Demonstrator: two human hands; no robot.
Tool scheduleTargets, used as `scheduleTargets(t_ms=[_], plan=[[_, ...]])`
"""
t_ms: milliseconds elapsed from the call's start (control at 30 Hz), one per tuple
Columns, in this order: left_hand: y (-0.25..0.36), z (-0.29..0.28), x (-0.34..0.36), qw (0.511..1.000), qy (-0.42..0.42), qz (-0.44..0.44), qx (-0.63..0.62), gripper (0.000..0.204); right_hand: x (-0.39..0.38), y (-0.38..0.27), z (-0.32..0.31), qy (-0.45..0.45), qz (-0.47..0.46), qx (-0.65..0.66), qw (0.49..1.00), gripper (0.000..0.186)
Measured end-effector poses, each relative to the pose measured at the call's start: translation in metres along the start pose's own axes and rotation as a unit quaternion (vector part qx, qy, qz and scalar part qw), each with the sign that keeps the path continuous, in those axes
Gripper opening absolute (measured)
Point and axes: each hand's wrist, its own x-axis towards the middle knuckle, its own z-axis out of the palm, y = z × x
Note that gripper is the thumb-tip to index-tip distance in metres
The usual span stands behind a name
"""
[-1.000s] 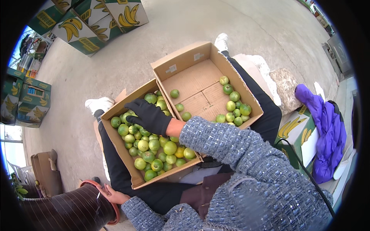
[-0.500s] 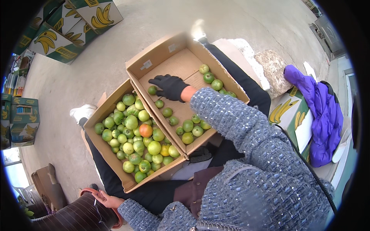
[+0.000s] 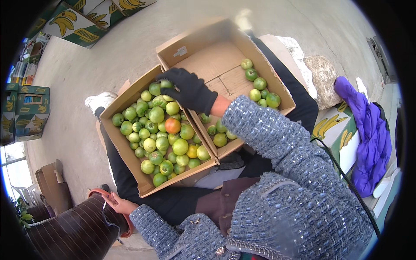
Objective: The person sits on the floor and sorts green and yellow citrus fruits between two cardboard boxes using gloved hands. The person repeatedly picks fruits from one box and places them into the other, gradually emptying one box.
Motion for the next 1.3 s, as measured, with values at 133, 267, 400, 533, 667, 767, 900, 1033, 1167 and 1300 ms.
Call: scheduleTargets(t_ms=[133,267,400,533,667,767,900,1033,1167,1300], plan=[[0.007,0.013,-0.001,1.000,-0.016,-0.009,-0.005,0.043,-0.018,-0.029,0.026,-0.033,-0.068,0.069,0.995,0.034],[-0.005,0.009,0.003,0.999,-0.025,0.015,-0.024,0.042,-0.023,-0.009,0.030,0.005,-0.059,0.025,0.998,0.035],[-0.026,0.003,0.011,0.998,-0.004,0.017,-0.061,0.041,-0.031,-0.015,-0.023,-0.030,0.034,-0.049,0.998,0.031],[-0.044,0.003,0.019,0.996,-0.005,0.079,-0.028,0.038,-0.046,0.054,-0.086,-0.083,0.043,-0.374,0.923,0.020],[-0.061,0.002,0.028,0.996,-0.005,0.080,0.027,0.037,-0.050,0.107,-0.123,-0.164,0.137,-0.604,0.768,0.026],[-0.045,0.003,0.025,0.998,-0.001,0.061,0.007,0.037,-0.054,0.122,-0.116,-0.211,0.152,-0.682,0.683,0.036],[-0.049,0.004,0.027,0.995,-0.021,0.087,0.047,0.039,-0.060,0.137,-0.099,-0.166,0.213,-0.692,0.670,0.036],[-0.046,0.001,0.026,0.998,-0.011,0.056,0.035,0.039,-0.054,0.120,-0.108,-0.125,0.246,-0.554,0.785,0.030],[-0.038,0.004,0.020,1.000,-0.008,0.029,0.009,0.039,-0.053,0.111,-0.113,-0.058,0.309,-0.396,0.862,0.028],[-0.025,0.006,0.011,1.000,-0.009,0.027,0.010,0.042,-0.060,0.113,-0.112,-0.154,0.273,-0.538,0.783,0.026]])
